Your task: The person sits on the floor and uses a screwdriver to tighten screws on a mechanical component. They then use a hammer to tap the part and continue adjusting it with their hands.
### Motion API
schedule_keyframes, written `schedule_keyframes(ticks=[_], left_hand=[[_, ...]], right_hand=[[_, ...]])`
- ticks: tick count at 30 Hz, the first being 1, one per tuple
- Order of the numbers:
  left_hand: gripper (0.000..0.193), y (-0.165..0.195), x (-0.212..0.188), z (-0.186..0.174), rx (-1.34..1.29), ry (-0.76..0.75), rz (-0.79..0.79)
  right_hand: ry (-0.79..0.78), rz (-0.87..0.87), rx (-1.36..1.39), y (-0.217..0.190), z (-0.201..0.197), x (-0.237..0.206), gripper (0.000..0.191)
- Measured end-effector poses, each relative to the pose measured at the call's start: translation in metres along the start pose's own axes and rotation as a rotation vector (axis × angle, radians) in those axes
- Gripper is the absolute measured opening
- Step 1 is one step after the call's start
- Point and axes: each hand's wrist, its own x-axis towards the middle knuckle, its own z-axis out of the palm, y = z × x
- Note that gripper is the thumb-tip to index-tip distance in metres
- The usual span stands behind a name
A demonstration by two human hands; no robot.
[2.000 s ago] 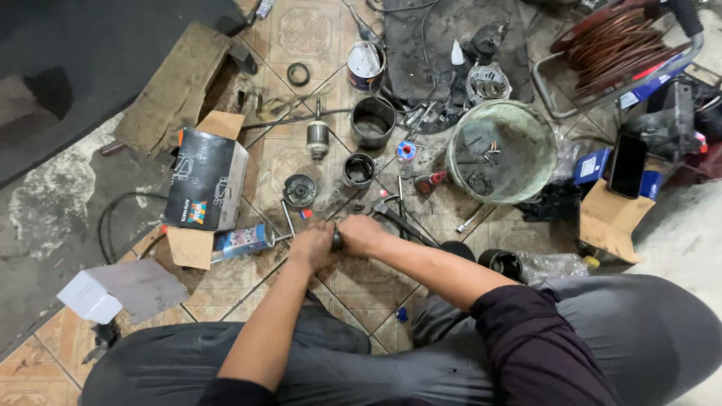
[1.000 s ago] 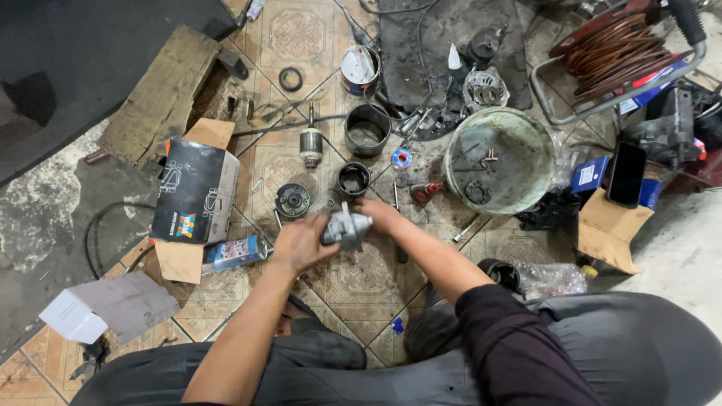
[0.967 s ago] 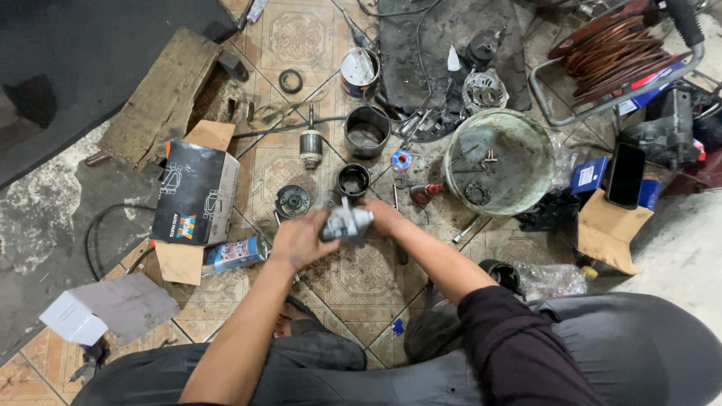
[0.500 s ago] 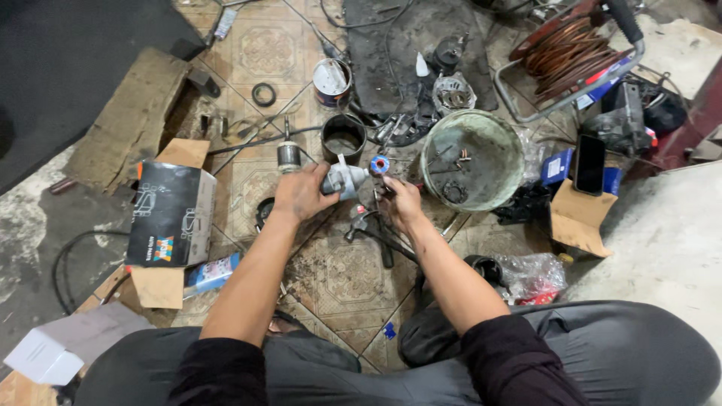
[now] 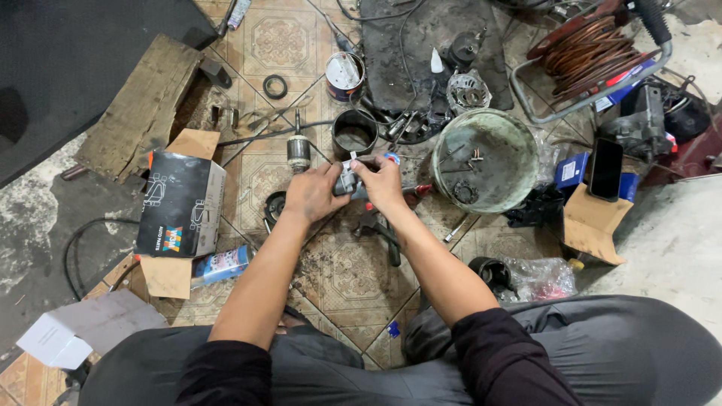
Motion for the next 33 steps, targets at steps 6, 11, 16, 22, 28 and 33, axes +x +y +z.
schedule_keyframes(ticks=[6, 11, 16, 22, 28, 33], left_hand=[[0.067, 0.0, 0.006, -0.006, -0.001, -0.007, -0.005], [0.063, 0.002, 0.007, -0.009, -0.024, 0.009, -0.005], [0.065, 0.004, 0.008, -0.007, -0.008, 0.01, -0.036], [0.075, 0.001, 0.006, -0.005, -0.042, -0.023, -0.104], [0.08, -0.003, 0.007, -0.002, -0.08, -0.022, -0.114], [0.097, -0.005, 0.007, 0.004, -0.114, 0.058, -0.093]], right_hand=[[0.045, -0.029, -0.023, 0.001, 0.003, -0.003, 0.024], [-0.084, 0.176, 0.103, 0.001, -0.011, 0.003, 0.024], [-0.172, 0.348, 0.23, 0.003, -0.018, 0.017, 0.023], [-0.12, 0.311, 0.039, -0.004, -0.009, 0.015, 0.03], [-0.146, 0.283, 0.129, -0.016, -0.007, 0.013, 0.029], [-0.115, 0.314, 0.048, -0.014, -0.007, 0.014, 0.029]])
